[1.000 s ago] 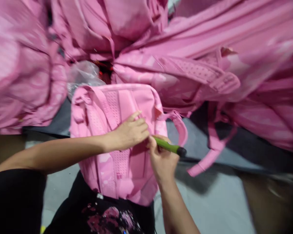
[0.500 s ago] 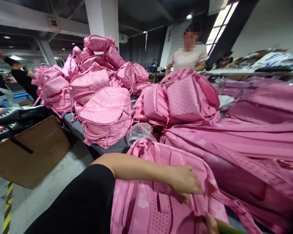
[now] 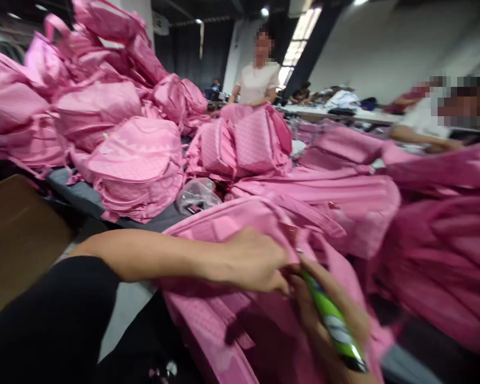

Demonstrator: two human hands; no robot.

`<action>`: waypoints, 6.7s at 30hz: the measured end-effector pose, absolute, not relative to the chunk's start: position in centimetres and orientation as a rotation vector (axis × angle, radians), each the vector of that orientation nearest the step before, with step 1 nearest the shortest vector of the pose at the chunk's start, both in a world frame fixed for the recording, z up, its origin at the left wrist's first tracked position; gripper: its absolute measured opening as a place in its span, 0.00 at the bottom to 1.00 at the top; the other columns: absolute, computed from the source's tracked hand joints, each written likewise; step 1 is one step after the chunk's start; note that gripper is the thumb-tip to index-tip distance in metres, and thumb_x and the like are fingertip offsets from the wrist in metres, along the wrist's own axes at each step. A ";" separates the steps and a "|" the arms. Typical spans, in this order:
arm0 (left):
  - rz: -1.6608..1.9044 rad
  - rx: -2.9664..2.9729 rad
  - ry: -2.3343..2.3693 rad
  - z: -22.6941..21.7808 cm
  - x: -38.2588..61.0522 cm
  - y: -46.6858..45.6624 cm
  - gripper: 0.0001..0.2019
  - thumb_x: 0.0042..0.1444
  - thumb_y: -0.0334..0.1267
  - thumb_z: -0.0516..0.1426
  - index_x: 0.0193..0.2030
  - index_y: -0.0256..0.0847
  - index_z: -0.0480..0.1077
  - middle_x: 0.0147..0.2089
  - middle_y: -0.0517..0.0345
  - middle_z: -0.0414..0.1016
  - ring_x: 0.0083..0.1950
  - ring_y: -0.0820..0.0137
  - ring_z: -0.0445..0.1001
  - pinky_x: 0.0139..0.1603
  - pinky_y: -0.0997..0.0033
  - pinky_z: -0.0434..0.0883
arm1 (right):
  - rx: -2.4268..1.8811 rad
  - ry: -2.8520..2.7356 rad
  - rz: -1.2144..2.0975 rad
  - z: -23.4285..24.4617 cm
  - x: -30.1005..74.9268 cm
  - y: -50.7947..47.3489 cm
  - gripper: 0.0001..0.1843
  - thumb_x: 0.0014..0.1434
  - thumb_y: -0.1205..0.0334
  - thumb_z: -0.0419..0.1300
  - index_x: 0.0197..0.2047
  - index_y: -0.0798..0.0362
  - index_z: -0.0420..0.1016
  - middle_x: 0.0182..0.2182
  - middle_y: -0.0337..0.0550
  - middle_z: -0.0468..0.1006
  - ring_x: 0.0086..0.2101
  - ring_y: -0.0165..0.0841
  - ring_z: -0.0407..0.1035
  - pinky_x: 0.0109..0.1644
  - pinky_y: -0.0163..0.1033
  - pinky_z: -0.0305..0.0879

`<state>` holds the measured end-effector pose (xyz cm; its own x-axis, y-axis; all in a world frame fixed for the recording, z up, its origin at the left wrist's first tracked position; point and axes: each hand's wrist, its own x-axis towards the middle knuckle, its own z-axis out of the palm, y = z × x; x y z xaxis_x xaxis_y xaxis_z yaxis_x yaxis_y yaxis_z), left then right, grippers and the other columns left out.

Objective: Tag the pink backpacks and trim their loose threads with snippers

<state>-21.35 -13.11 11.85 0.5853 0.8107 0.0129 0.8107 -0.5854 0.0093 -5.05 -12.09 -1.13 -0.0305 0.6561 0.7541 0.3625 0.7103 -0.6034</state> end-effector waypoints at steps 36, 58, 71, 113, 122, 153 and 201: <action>-0.419 3.055 1.445 0.6 -27.3 -7.5 0.44 0.59 0.40 0.59 0.75 0.40 0.38 0.74 0.36 0.49 0.68 0.50 0.58 0.63 0.46 0.57 | -0.638 -1.880 0.335 -10.4 -9.7 -13.2 0.23 0.60 0.67 0.57 0.59 0.51 0.70 0.41 0.52 0.80 0.44 0.44 0.76 0.47 0.52 0.73; -0.341 2.792 1.793 0.4 -26.5 -7.3 0.50 0.52 0.38 0.65 0.75 0.36 0.41 0.76 0.33 0.42 0.74 0.45 0.49 0.67 0.46 0.55 | -0.853 -2.435 0.546 -6.1 -9.6 -10.1 0.16 0.64 0.66 0.54 0.54 0.53 0.72 0.35 0.43 0.81 0.35 0.38 0.75 0.43 0.47 0.63; -0.384 2.773 1.801 0.1 -26.6 -7.2 0.47 0.57 0.42 0.62 0.76 0.38 0.39 0.77 0.37 0.39 0.75 0.46 0.45 0.68 0.47 0.53 | -1.180 -1.969 0.121 -8.7 -7.3 -9.2 0.35 0.60 0.51 0.65 0.65 0.54 0.61 0.51 0.58 0.75 0.52 0.52 0.70 0.55 0.57 0.67; -0.694 2.764 1.829 0.7 -27.4 -6.4 0.37 0.59 0.37 0.54 0.74 0.43 0.46 0.76 0.44 0.46 0.68 0.52 0.58 0.58 0.49 0.62 | -1.375 -2.070 0.534 -8.5 -12.1 -6.0 0.44 0.51 0.69 0.61 0.70 0.61 0.50 0.55 0.63 0.68 0.54 0.54 0.65 0.59 0.59 0.63; -0.581 2.775 1.821 0.8 -27.6 -6.7 0.37 0.58 0.36 0.55 0.74 0.41 0.48 0.76 0.43 0.46 0.67 0.51 0.58 0.58 0.50 0.61 | -1.067 -1.784 0.433 -7.3 -9.7 -11.2 0.25 0.64 0.59 0.57 0.63 0.50 0.63 0.52 0.56 0.71 0.53 0.47 0.67 0.55 0.54 0.68; -0.505 2.759 1.836 0.5 -27.7 -6.7 0.36 0.59 0.33 0.54 0.73 0.40 0.49 0.76 0.43 0.43 0.66 0.51 0.58 0.59 0.50 0.59 | -1.152 -1.917 0.517 -6.1 -13.0 -12.4 0.07 0.62 0.63 0.58 0.43 0.51 0.76 0.40 0.45 0.81 0.42 0.42 0.73 0.51 0.53 0.62; -1.035 2.638 1.594 3.9 -29.5 -5.3 0.52 0.54 0.33 0.61 0.75 0.49 0.29 0.76 0.41 0.41 0.62 0.50 0.61 0.55 0.55 0.67 | -0.828 -1.827 0.865 -6.6 -13.3 -11.2 0.11 0.60 0.67 0.57 0.44 0.52 0.78 0.44 0.46 0.82 0.42 0.41 0.76 0.50 0.48 0.67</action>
<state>-29.52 -5.34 3.90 0.3186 0.8280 -0.4614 0.7583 -0.5147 -0.4001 -13.30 -11.18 -6.58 -0.3495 0.8235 0.4469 0.1760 0.5262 -0.8319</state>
